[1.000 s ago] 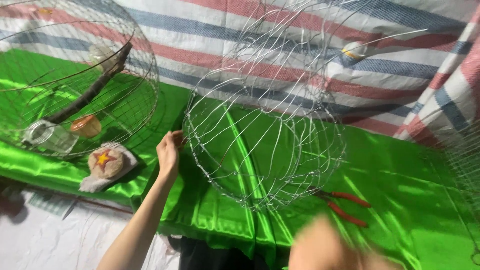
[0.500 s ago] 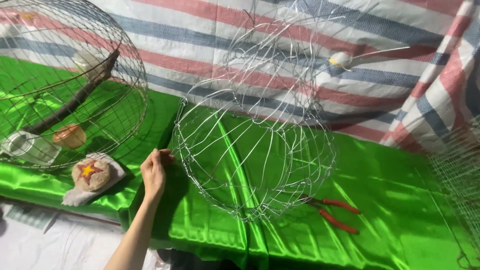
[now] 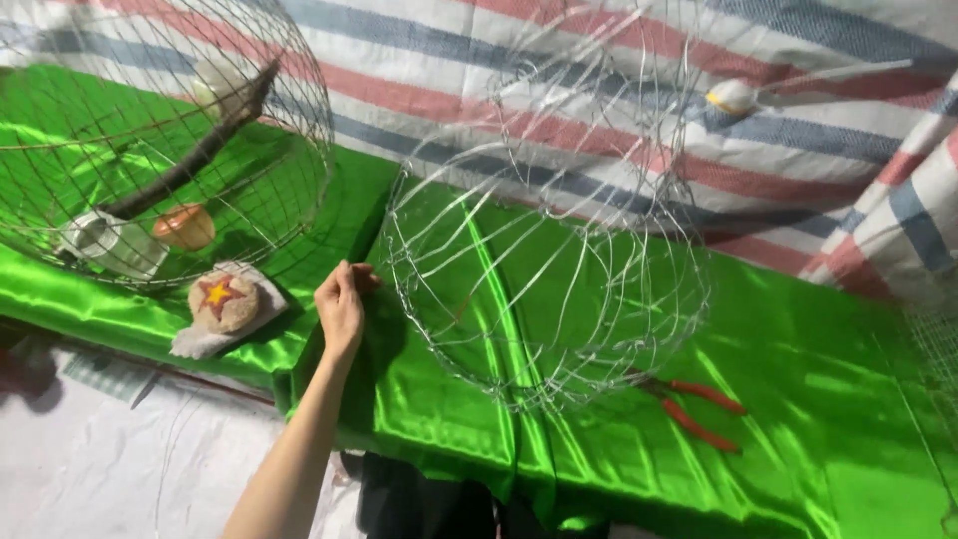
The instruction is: Manually assembling a wire structure by twisting and connecting thin metal wires to form a cage.
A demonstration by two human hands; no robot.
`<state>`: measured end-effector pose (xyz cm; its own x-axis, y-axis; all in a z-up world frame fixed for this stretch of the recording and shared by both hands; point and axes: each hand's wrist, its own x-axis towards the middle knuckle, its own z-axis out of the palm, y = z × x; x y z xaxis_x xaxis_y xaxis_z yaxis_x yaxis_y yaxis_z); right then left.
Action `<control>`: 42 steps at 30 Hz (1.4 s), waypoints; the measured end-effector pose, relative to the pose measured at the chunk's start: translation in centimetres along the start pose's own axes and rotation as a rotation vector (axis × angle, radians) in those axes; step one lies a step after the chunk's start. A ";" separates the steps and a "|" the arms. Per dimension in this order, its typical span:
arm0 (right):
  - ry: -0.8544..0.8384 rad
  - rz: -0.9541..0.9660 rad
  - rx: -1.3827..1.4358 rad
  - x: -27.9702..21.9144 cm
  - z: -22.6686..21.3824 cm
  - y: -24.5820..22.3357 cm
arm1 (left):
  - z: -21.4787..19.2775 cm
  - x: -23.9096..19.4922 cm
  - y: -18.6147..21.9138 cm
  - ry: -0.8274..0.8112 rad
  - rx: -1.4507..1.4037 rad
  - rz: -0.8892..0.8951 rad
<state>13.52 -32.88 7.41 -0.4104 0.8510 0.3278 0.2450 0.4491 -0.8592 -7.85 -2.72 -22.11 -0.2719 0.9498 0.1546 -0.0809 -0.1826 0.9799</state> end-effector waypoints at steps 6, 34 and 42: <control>0.032 0.020 -0.033 0.6 1.6 6.3 | -0.1 -0.6 0.9 0.003 0.050 0.073; 0.554 0.032 -0.971 4.9 -10.4 8.6 | 0.2 -0.8 2.3 -0.071 0.207 -0.020; 0.642 -0.041 -0.934 6.4 -16.5 13.7 | 0.6 -0.5 1.2 -0.044 0.145 0.065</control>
<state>28.73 -16.76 4.18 0.0273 0.6924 0.7210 0.9118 0.2783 -0.3019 -7.22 -3.21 -20.94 -0.2290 0.9481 0.2204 0.0756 -0.2084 0.9751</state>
